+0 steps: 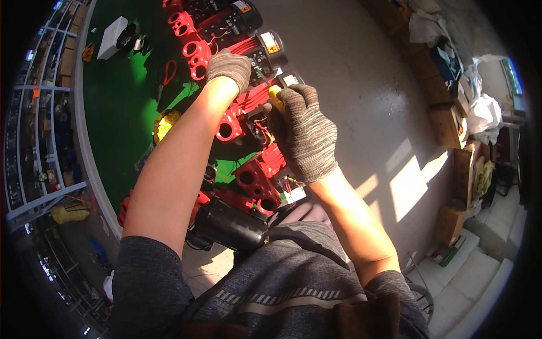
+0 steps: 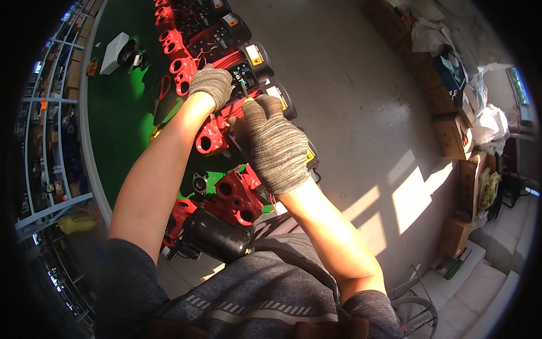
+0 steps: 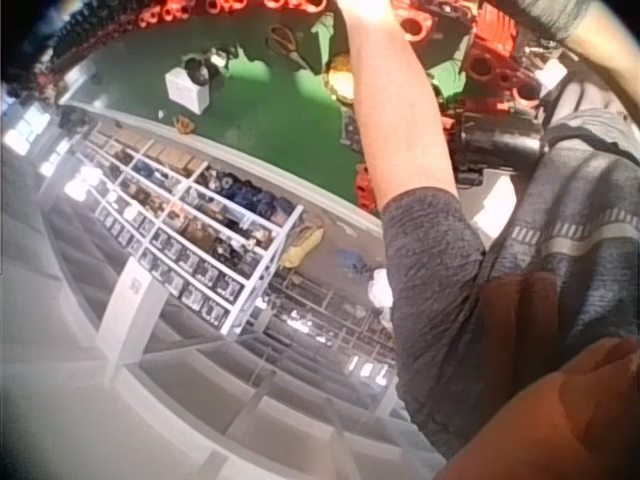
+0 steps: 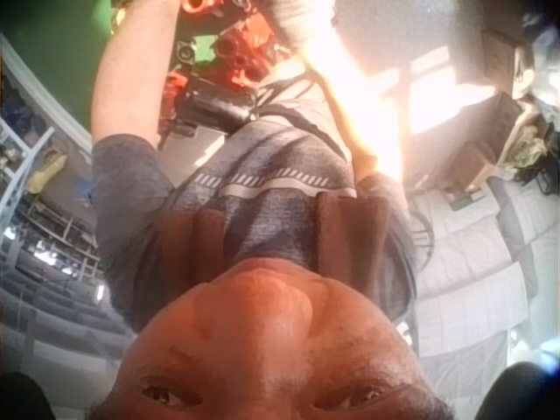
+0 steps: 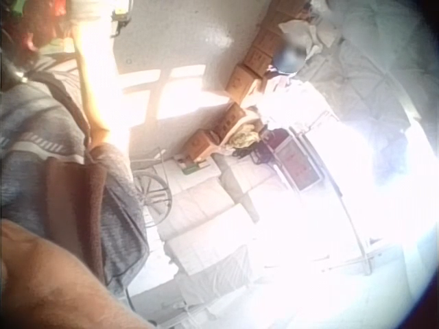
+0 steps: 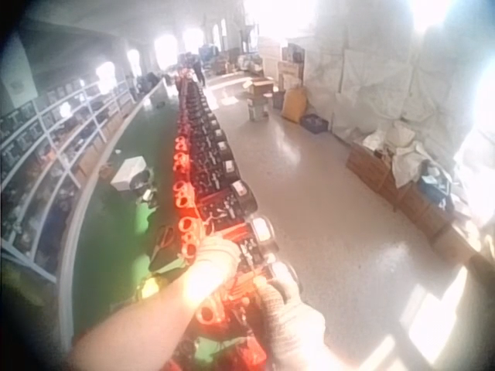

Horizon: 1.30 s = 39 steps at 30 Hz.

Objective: The person uses a screwdriver to secure wiring inside electrical housing components on a series of pump motors and uses a small tool to strip or manipulate wire ends.

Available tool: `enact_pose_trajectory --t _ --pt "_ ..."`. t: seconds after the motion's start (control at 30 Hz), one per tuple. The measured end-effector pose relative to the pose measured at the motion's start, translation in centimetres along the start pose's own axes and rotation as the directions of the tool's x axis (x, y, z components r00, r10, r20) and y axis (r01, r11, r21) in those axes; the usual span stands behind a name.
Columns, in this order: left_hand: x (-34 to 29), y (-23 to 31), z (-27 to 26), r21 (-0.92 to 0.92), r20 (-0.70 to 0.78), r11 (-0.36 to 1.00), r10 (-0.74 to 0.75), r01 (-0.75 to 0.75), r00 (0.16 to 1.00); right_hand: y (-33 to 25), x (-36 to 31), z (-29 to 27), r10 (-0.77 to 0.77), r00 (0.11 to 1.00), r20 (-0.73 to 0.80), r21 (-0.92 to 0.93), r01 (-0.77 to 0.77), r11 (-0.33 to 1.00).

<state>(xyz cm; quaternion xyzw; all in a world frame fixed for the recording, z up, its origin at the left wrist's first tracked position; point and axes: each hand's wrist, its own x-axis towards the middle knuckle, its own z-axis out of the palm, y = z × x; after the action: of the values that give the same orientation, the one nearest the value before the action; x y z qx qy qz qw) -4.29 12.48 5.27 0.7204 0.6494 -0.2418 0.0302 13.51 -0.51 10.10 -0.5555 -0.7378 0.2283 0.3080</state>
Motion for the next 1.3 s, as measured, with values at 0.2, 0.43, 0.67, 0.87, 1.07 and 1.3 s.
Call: enact_pose_trajectory --t 0.2,0.43,0.67,0.87,1.07,1.3 --pt "0.1 0.5 -0.6 -0.011 0.031 0.999 -0.044 0.044 0.999 1.7 0.2 0.8 -0.525 0.851 -0.001 -0.173 0.517 0.838" --pt "-0.5 1.2 -1.4 -0.016 0.033 0.995 -0.098 0.098 0.995 1.4 -1.2 0.4 -0.174 0.984 0.027 0.068 0.172 0.983" --pt "-0.4 1.6 -1.3 0.002 0.046 0.989 -0.150 0.150 0.988 3.1 -0.5 0.5 -0.285 0.933 -0.221 0.143 0.320 0.936" --pt "0.9 1.3 0.6 0.059 -0.035 0.989 -0.134 0.136 0.990 4.8 -1.0 1.5 -0.287 0.930 -0.230 0.099 0.315 0.944" --pt "0.9 1.2 1.1 0.029 -0.073 0.991 -0.131 0.133 0.989 4.1 -0.8 0.5 -0.426 0.872 -0.240 -0.050 0.427 0.903" --pt "1.0 0.7 1.7 0.005 -0.080 0.992 -0.123 0.123 0.989 4.3 -0.1 0.7 -0.266 0.928 -0.262 0.058 0.290 0.955"
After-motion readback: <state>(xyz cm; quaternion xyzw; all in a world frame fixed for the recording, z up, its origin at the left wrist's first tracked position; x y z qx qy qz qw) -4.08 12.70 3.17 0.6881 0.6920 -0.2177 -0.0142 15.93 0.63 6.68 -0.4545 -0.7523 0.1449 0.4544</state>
